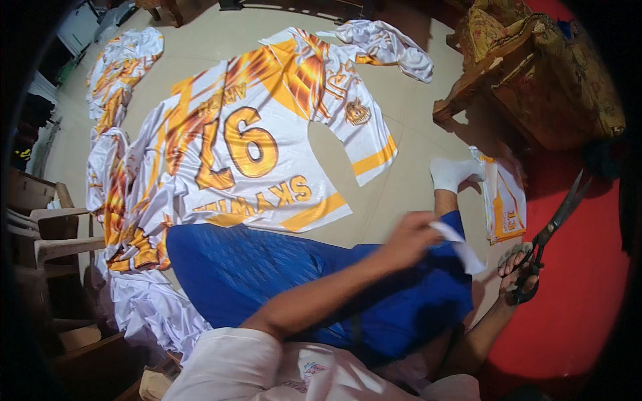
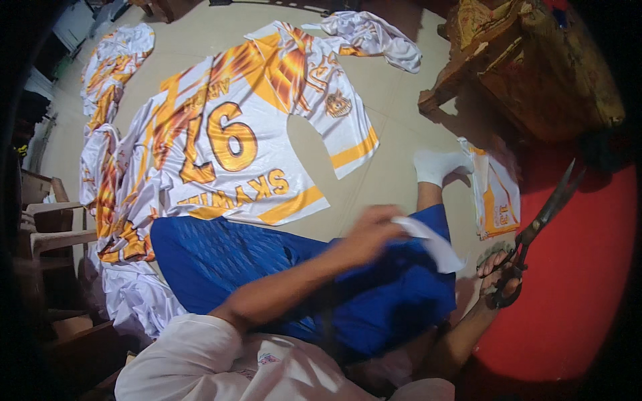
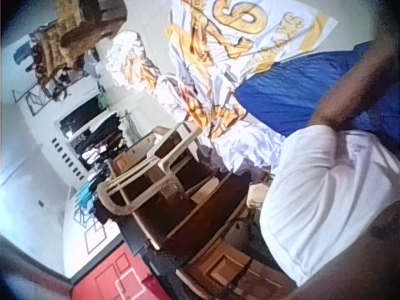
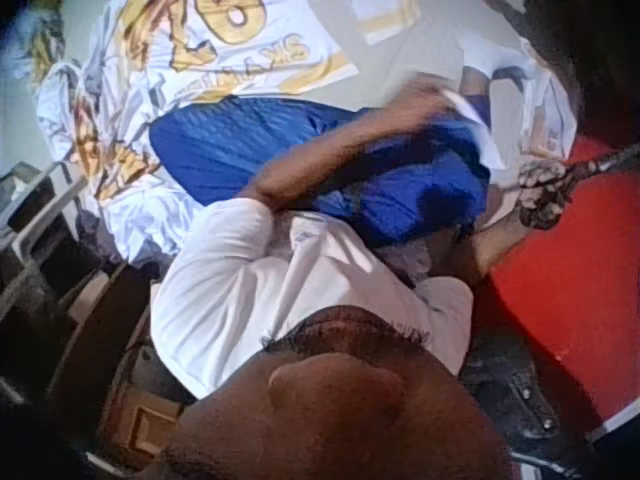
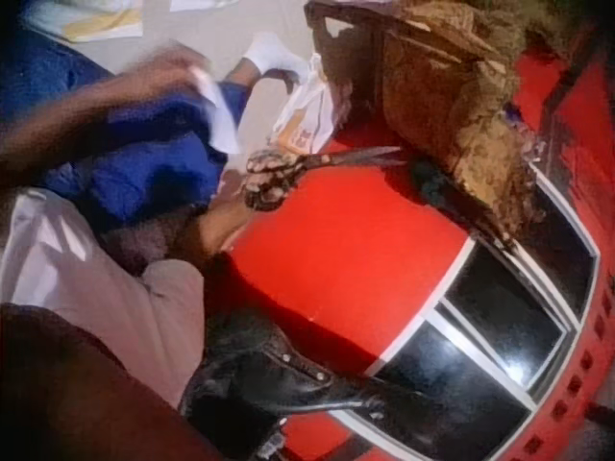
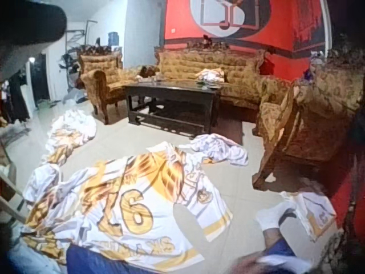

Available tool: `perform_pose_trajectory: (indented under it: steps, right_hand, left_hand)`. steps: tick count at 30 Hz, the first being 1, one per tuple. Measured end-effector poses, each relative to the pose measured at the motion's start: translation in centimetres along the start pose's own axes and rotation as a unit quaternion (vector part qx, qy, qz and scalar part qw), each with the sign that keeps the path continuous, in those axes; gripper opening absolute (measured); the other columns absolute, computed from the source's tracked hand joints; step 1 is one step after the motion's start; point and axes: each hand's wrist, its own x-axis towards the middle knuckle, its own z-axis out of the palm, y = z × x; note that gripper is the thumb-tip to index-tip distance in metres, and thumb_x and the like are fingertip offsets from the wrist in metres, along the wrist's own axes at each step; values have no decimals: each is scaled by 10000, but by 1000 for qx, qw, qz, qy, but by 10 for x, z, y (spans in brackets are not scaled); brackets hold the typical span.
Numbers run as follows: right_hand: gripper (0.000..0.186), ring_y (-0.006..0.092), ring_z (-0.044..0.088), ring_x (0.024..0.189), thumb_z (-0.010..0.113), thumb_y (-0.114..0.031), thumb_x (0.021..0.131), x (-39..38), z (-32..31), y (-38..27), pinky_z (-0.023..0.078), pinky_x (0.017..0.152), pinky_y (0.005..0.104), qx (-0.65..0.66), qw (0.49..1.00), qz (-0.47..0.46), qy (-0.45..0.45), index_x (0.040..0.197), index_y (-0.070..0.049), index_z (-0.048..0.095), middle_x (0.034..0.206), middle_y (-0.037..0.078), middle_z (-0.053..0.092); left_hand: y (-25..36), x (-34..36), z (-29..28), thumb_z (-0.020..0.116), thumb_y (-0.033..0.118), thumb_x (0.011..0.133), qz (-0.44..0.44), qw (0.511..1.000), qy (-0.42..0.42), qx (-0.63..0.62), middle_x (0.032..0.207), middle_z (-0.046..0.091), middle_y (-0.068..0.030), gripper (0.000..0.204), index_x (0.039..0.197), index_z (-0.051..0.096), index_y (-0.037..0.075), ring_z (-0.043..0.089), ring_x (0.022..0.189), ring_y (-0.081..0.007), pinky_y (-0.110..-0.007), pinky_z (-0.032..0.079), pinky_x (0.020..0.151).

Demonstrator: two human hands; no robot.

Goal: The person sits on the floor and uses scissors to cut a white and yellow jersey. They trim the edges and cut along the seams of the garment, occasionally adjusting the fabric with their hands.

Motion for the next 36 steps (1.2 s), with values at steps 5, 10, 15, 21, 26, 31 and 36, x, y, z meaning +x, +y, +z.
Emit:
perform_pose_trajectory:
  steps: [5,10,15,21,26,31,36]
  right_hand:
    - [516,199,595,686,704,-555,949,65,42,92,498,601,357,17,992,124,-4,1059,-67,576,840,43,573]
    - [433,118,574,617,654,-506,1006,135,136,203,462,546,267,-114,982,150,-31,900,-91,596,715,16,569]
    - [444,175,641,634,784,-449,910,197,190,313,522,589,345,-430,883,186,-35,1031,-35,677,753,55,657]
    - [374,409,705,986,708,-142,799,229,190,385,548,877,528,-667,739,94,-19,1172,-152,700,1000,193,745]
    - [405,420,699,980,687,-160,843,207,164,365,550,893,520,-696,707,97,-76,1247,-146,681,1007,216,730]
    - [358,436,699,925,710,-180,850,140,108,317,544,868,537,-736,666,95,-77,1202,-118,685,953,223,722]
    - [278,433,700,897,762,-258,849,75,114,296,528,812,553,-715,669,141,-146,1074,-104,708,880,204,725]
  left_hand:
    - [70,-245,-278,545,257,971,61,803,537,251,1077,696,-159,289,1079,699,38,693,1037,-283,-449,542,959]
    - [165,-460,-378,466,323,989,247,402,878,79,1233,648,-187,465,1240,623,-35,624,1183,-317,-481,509,1015]
    - [84,-453,-442,570,159,1007,78,616,531,576,1309,652,-137,244,1154,708,22,583,1282,-297,-424,450,1102]
    - [50,-363,-564,668,173,936,-203,641,453,585,1335,638,-290,441,1329,631,-25,599,1260,-445,-480,438,1110]
    - [-19,-391,-572,718,235,893,-202,673,275,656,1033,644,-204,463,1301,606,45,664,991,-394,-501,561,851]
    - [-64,-389,-481,656,284,958,-254,768,380,449,1153,675,-236,389,1266,601,53,675,1065,-423,-509,553,872]
    - [-43,-501,-445,651,440,945,-383,561,305,668,1053,735,-218,453,1170,690,49,724,960,-445,-543,570,845]
